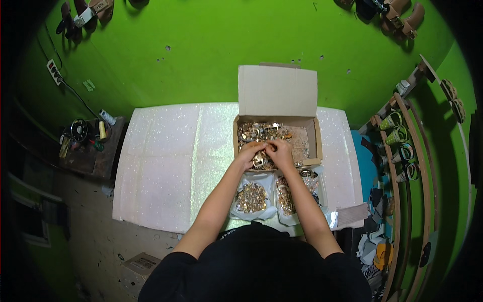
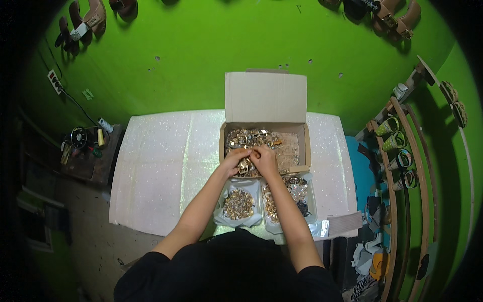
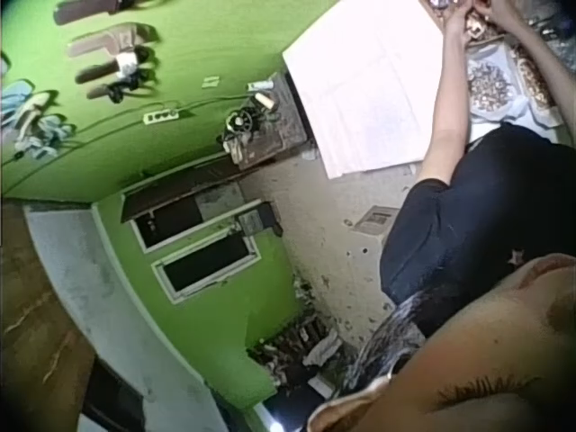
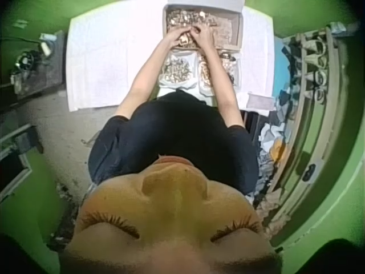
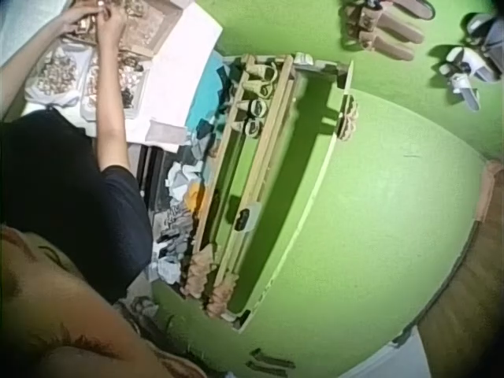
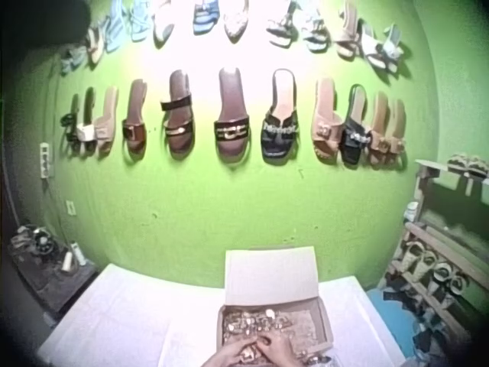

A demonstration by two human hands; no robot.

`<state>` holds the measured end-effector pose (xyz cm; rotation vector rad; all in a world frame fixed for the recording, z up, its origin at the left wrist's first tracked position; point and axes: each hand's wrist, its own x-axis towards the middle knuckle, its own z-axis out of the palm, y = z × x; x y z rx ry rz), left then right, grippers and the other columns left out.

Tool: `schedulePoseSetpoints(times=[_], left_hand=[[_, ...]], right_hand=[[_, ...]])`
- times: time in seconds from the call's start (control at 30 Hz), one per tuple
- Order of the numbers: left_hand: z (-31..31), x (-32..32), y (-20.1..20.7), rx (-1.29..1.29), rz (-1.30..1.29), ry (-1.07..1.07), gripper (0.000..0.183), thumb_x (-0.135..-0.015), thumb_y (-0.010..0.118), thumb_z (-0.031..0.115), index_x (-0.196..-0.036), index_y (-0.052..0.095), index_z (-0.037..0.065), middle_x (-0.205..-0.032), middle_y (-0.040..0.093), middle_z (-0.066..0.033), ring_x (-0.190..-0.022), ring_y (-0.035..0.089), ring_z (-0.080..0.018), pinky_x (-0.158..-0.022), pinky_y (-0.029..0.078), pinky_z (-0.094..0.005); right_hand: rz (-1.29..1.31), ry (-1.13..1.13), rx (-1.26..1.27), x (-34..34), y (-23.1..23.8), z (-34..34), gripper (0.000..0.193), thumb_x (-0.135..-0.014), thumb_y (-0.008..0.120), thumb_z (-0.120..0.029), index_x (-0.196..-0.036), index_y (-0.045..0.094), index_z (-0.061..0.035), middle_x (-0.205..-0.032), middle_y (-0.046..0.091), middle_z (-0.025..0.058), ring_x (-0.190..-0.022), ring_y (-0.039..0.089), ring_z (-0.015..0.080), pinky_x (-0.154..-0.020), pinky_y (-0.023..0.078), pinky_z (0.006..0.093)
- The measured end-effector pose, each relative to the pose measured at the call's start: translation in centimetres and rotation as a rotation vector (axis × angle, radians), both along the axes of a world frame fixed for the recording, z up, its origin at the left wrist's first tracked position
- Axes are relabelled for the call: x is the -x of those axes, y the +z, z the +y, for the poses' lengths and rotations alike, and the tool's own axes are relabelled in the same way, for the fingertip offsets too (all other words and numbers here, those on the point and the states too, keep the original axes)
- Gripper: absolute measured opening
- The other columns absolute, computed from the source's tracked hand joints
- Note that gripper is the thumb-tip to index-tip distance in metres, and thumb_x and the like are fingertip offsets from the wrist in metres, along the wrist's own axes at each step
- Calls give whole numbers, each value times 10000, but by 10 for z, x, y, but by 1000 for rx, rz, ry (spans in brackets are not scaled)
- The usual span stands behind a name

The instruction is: Sorting various metal shoe ornaments and buckles from a cardboard box into smaller plastic bins on a worktable.

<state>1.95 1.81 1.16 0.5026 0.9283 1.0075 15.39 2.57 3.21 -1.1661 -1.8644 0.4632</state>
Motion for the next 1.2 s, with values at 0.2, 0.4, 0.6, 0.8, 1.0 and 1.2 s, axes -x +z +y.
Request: schedulePoseSetpoints(times=[0.2,0.4,0.6,0.8,1.0,1.2], left_hand=[[-7,-1,0,3,46,35,284,-727,598,128,-949,511,-25,-835,569,-107,-731,570,-168,-609,487,-281],[-1,0,-11,-23,-43,47,218,-749,574,125,-906,524,-18,-819,572,-100,-723,568,-158,-627,483,-281],[5,3,-20,-7,-260,115,221,-838,451,236,-820,509,24,-736,529,-41,-665,506,-122,-611,459,-251],[2,1,-18,35,-283,172,262,-821,470,288,-824,518,30,-741,540,-38,-692,520,-132,-618,463,-271],[2,4,-23,57,-289,191,282,-840,430,284,-855,516,16,-768,546,-54,-684,520,-148,-604,462,-282],[8,1,-23,68,-256,218,239,-854,411,237,-866,523,26,-747,543,-52,-674,520,-147,-605,460,-279]], right_hand=[[-96,-26,-30,-1,-4,-9,133,-639,597,-91,-742,601,-7,-657,553,125,-582,540,244,-547,430,310],[70,-42,51,0,-1,-11,132,-687,575,-120,-714,578,9,-645,546,124,-528,533,215,-505,421,303],[88,-40,211,-3,4,-12,146,-704,574,-124,-709,587,22,-589,557,95,-502,509,134,-485,396,253],[252,12,364,-11,-5,-24,104,-700,584,-62,-762,585,22,-610,556,16,-541,485,48,-497,400,200],[347,92,528,-10,-1,-35,133,-667,589,6,-797,563,24,-702,561,21,-610,503,40,-545,410,171],[358,245,516,-6,9,-42,144,-671,605,-20,-806,576,24,-668,569,23,-590,505,52,-539,413,186]])
